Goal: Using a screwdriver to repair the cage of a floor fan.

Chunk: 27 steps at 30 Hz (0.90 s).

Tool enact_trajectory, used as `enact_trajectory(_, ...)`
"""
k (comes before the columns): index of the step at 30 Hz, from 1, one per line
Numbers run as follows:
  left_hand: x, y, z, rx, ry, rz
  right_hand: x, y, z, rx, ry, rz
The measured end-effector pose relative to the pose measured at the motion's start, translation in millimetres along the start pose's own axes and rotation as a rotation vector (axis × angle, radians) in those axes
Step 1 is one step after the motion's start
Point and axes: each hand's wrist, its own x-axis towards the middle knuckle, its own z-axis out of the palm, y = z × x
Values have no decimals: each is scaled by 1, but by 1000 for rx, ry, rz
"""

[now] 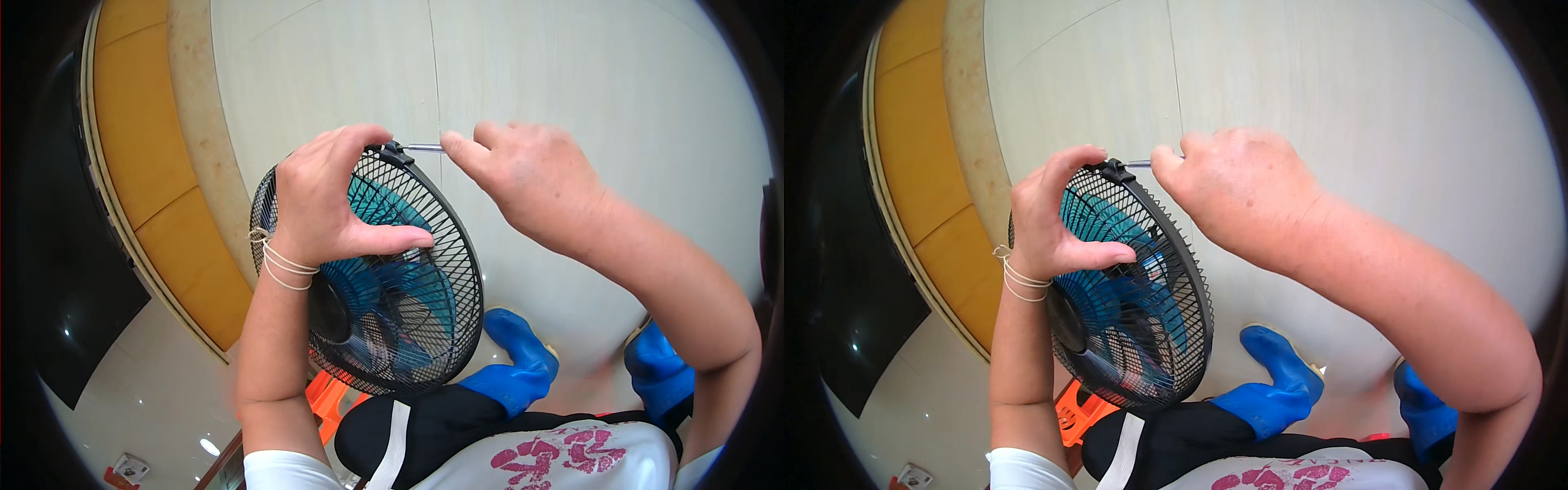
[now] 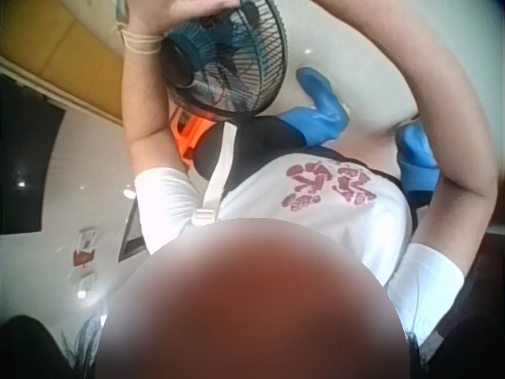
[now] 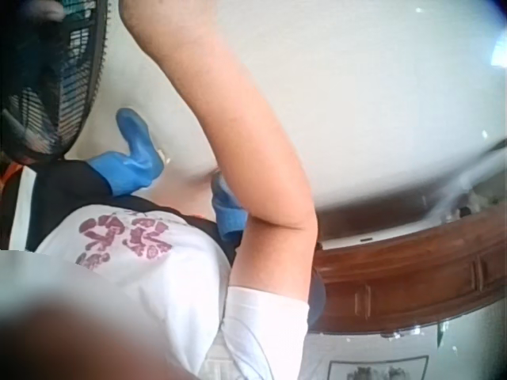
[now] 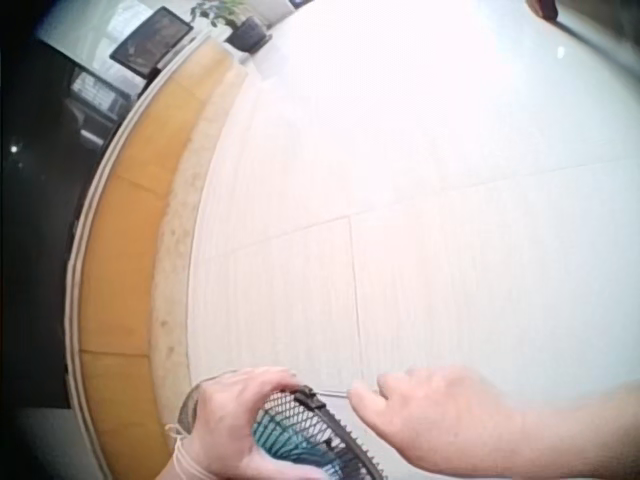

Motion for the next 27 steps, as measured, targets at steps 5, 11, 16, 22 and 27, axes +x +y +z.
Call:
enact_trajectory(5,-2,9,-5,46,-111,-106,6,-13,-6,-195,-100,-17)
enact_trajectory(11,-1,10,-3,26,-53,-137,26,-20,-23,1062,-436,815)
enact_trajectory(16,-3,6,-4,8,-28,-106,25,-16,-17,1795,-430,1108)
enact_trajectory(22,-5,1,2,-48,44,-381,25,-18,-21,1614,-386,980)
enact_trajectory(27,-6,-5,0,-1,35,-347,24,-19,-19,1435,-427,884)
